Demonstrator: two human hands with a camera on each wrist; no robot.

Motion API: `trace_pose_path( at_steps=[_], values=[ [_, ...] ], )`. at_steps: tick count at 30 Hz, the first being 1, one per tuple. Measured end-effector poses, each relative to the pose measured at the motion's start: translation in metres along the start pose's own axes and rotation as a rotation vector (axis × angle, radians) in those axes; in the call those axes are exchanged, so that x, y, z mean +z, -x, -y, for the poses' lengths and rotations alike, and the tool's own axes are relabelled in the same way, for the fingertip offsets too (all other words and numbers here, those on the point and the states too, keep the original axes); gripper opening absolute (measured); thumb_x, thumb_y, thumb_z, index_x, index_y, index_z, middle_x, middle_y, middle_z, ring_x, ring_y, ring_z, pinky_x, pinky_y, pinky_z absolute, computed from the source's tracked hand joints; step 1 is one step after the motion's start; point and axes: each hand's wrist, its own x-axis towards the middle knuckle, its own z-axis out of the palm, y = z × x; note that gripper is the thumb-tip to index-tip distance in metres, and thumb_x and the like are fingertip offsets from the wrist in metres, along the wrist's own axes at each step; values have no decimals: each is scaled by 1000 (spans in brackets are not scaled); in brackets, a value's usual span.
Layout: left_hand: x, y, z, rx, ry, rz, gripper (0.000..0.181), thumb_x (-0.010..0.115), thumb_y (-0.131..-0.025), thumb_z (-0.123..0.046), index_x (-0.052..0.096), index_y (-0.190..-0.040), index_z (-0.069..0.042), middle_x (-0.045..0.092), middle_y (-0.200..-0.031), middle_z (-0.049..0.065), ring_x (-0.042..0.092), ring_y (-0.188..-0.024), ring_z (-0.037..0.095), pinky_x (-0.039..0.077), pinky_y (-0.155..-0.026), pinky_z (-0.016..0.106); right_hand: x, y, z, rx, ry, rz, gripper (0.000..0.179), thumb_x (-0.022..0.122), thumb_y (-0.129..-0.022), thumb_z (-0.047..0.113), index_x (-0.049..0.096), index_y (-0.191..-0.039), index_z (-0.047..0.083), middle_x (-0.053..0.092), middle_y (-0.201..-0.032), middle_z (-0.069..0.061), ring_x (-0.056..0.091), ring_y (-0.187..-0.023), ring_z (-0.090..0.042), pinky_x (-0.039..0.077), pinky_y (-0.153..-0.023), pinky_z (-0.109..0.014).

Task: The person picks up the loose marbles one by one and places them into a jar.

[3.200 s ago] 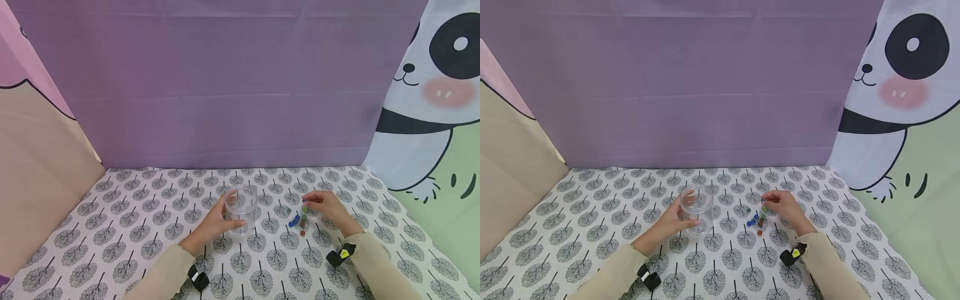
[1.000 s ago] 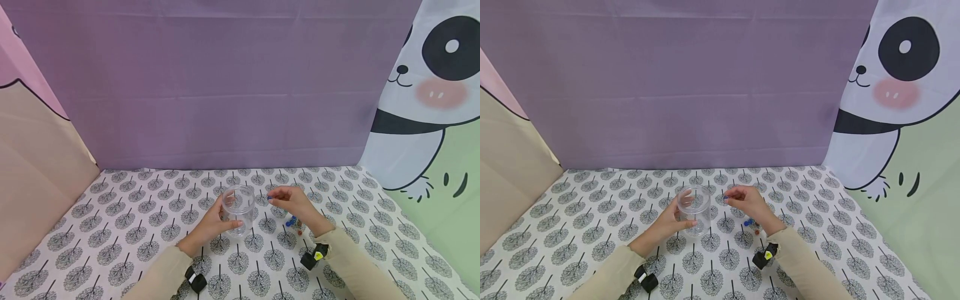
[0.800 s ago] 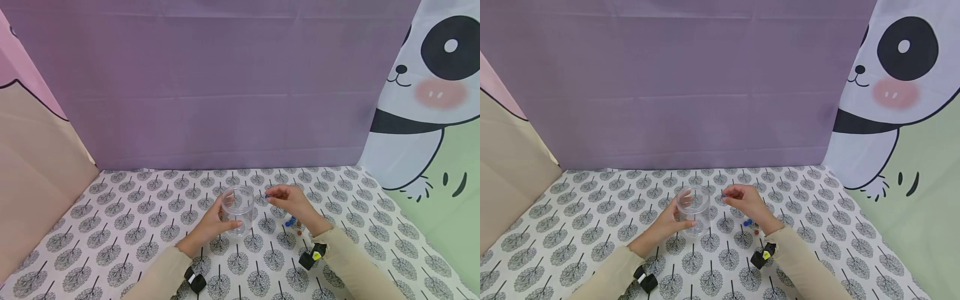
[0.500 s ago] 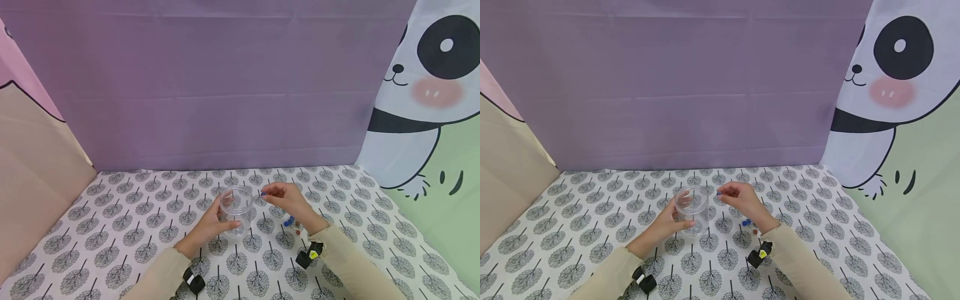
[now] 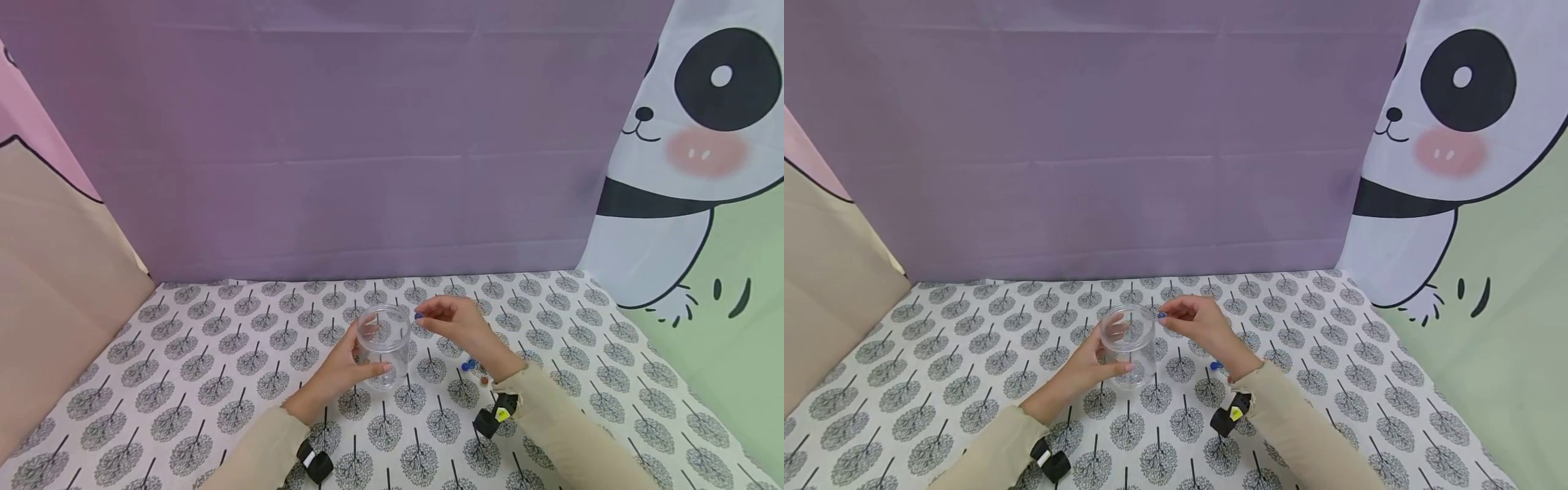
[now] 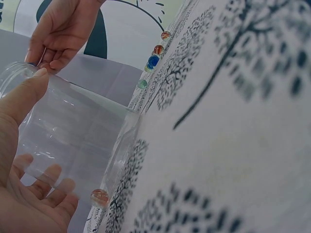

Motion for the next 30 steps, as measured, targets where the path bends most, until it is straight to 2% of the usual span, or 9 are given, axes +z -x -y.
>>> trace_pose_path(
  at_steps=[8,13,21,28,30],
  values=[
    [-1,1,1,5,20,16,92,80,-74,-17,25,-147,-29,37,-146,11,46,-122,30,35,-103,57,5,-3,2,-1,-22,9,21,69,-85,13,67,-105,7,67,-93,-6,62,-81,-18,53,-75,-33],
    [-2,1,0,1,16,23,91,79,-75,-16,25,-147,-30,35,-147,11,46,-121,30,38,-101,55,6,-5,4,12,-41,20,23,69,-85,16,67,-106,7,67,-93,-5,61,-81,-18,53,-74,-32],
    [-3,1,-1,4,6,24,92,80,-74,-19,25,-147,-28,35,-147,11,47,-119,30,39,-99,56,11,-9,5,-22,-84,35,20,69,-85,16,68,-103,8,67,-92,-9,60,-80,-19,53,-75,-33],
    [-2,0,-1,14,5,25,92,80,-74,-19,25,-147,-28,35,-147,12,47,-120,30,37,-101,56,14,-7,9,-30,-85,34,22,68,-86,13,66,-105,2,66,-90,-6,60,-79,-16,53,-76,-33],
    [-1,0,-2,14,6,25,92,80,-74,-18,24,-148,-27,35,-147,11,47,-120,30,37,-101,57,14,-7,9,-31,-90,35,22,67,-86,12,66,-106,1,66,-90,-6,60,-80,-17,53,-79,-37]
  ],
)
